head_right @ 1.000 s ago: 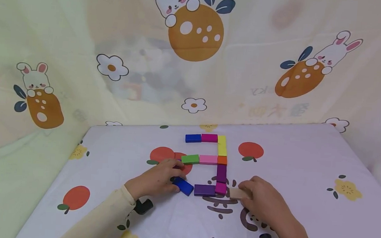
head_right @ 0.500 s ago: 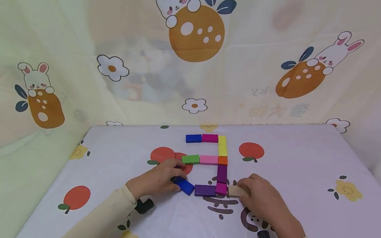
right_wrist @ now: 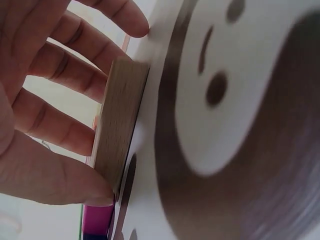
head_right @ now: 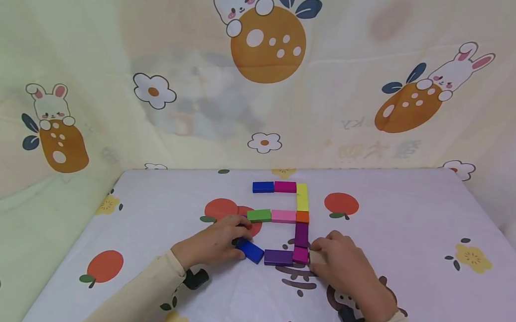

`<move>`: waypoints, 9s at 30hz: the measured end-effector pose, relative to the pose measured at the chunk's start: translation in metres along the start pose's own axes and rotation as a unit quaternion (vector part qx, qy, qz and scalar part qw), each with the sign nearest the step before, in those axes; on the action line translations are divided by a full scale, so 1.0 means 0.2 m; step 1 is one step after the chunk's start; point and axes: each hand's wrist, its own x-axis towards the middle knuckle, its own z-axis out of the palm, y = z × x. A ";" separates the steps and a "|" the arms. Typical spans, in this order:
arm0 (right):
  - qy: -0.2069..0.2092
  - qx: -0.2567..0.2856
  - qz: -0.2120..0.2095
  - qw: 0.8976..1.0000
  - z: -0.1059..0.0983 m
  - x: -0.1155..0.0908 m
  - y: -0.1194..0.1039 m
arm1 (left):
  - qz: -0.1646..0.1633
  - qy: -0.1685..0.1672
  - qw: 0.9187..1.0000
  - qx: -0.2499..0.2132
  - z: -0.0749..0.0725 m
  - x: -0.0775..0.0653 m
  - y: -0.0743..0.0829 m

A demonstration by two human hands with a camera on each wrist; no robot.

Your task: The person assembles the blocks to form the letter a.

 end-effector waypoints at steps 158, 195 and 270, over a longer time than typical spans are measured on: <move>-0.050 0.074 0.070 0.994 -0.02 0.05 0.10 | -0.087 -0.080 0.978 0.169 -0.08 0.54 0.10; -0.035 0.082 0.058 0.994 -0.01 0.04 0.09 | -0.103 -0.062 0.981 0.149 -0.06 0.56 0.08; -0.041 0.035 0.029 0.998 -0.01 0.03 0.08 | 0.070 -0.074 0.978 0.181 0.08 0.29 0.36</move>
